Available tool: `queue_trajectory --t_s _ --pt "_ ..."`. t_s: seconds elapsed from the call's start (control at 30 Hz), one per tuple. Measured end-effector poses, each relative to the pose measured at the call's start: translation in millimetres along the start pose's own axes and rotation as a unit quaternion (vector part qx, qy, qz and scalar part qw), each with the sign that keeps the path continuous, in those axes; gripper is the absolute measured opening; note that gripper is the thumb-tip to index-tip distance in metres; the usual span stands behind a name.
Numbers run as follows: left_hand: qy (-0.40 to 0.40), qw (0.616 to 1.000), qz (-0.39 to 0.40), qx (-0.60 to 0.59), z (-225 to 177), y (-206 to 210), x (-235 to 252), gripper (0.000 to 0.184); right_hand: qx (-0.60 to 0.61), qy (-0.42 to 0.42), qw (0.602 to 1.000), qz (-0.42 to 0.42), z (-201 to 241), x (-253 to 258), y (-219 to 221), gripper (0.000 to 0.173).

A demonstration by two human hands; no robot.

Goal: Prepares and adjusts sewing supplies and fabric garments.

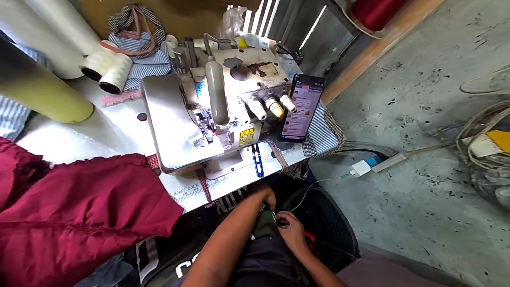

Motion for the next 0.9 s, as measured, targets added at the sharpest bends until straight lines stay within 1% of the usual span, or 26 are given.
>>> queue_trajectory --t_s 0.1,0.23,0.37,0.4,0.43,0.47,0.53,0.57,0.6,0.63,0.67,0.7,0.73,0.77,0.8,0.83,0.87,0.9 --pt "0.008 1.000 0.003 0.019 0.1 -2.2 -1.8 0.050 0.011 0.023 0.998 0.050 -1.5 -1.4 -5.8 0.036" --pt "-0.006 1.000 -0.005 0.006 2.0 -1.7 -8.2 0.048 -0.021 0.037 0.991 0.126 2.5 -1.6 -16.0 0.047" --pt "0.005 0.999 -0.011 0.050 -4.6 4.4 -13.7 0.036 -0.006 -0.013 0.975 0.222 12.5 8.6 -36.3 0.065" --pt "0.010 0.997 -0.008 0.070 -7.4 8.6 -13.2 0.032 -0.013 -0.029 0.971 0.236 17.1 10.8 -43.6 0.063" --pt "0.015 0.996 -0.003 0.091 -10.4 13.3 -13.3 0.030 -0.016 -0.046 0.970 0.239 22.8 12.6 -52.2 0.058" --pt "0.022 0.993 0.004 0.113 -13.2 17.8 -13.0 0.029 -0.018 -0.060 0.968 0.243 28.6 14.2 -61.1 0.052" --pt "0.053 0.988 0.004 0.146 -17.3 23.5 -12.4 0.030 -0.004 -0.078 0.964 0.255 44.3 14.7 -78.9 0.046" --pt "0.087 0.985 -0.020 0.145 -20.7 21.5 -14.2 0.030 0.011 -0.089 0.959 0.269 55.1 15.0 -89.5 0.045" --pt "0.138 0.981 -0.058 0.124 -24.2 17.6 -18.3 0.030 0.034 -0.103 0.952 0.288 67.7 14.5 -99.7 0.046" --pt "0.205 0.969 -0.106 0.084 -25.7 13.5 -27.2 0.031 0.061 -0.122 0.941 0.309 81.0 12.5 -107.1 0.046" --pt "0.279 0.946 -0.159 0.028 -24.4 8.9 -41.8 0.030 0.089 -0.147 0.927 0.332 95.9 10.6 -112.7 0.046" --pt "0.352 0.911 -0.209 -0.050 -19.6 4.9 -62.0 0.028 0.111 -0.172 0.912 0.356 112.2 9.1 -116.2 0.045" --pt "0.408 0.868 -0.243 -0.145 -10.4 2.2 -86.5 0.030 0.122 -0.196 0.899 0.372 128.7 8.3 -116.6 0.044" --pt "0.441 0.827 -0.251 -0.243 2.0 2.4 -112.3 0.035 0.125 -0.224 0.889 0.379 146.0 7.5 -113.1 0.044" --pt "0.455 0.793 -0.240 -0.327 15.4 6.0 -137.1 0.044 0.125 -0.256 0.882 0.376 163.9 6.1 -105.3 0.044" --pt "0.466 0.765 -0.220 -0.387 27.9 11.9 -160.3 0.052 0.123 -0.285 0.875 0.370 181.1 4.5 -93.6 0.045" --pt "0.476 0.745 -0.204 -0.421 38.7 19.8 -181.0 0.060 0.122 -0.308 0.870 0.364 196.5 1.9 -78.4 0.044" --pt "0.479 0.733 -0.204 -0.438 48.6 27.9 -198.9 0.067 0.125 -0.323 0.869 0.353 209.9 -1.4 -59.9 0.043"
Point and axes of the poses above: each hand's wrist, its own x-axis towards the middle knuckle, its own y-axis out of the palm, z = x × y, the point moved 8 cm from there along x, towards the middle knuckle, and after that the axes turned 1 degree about x, right-handed, at the moved point
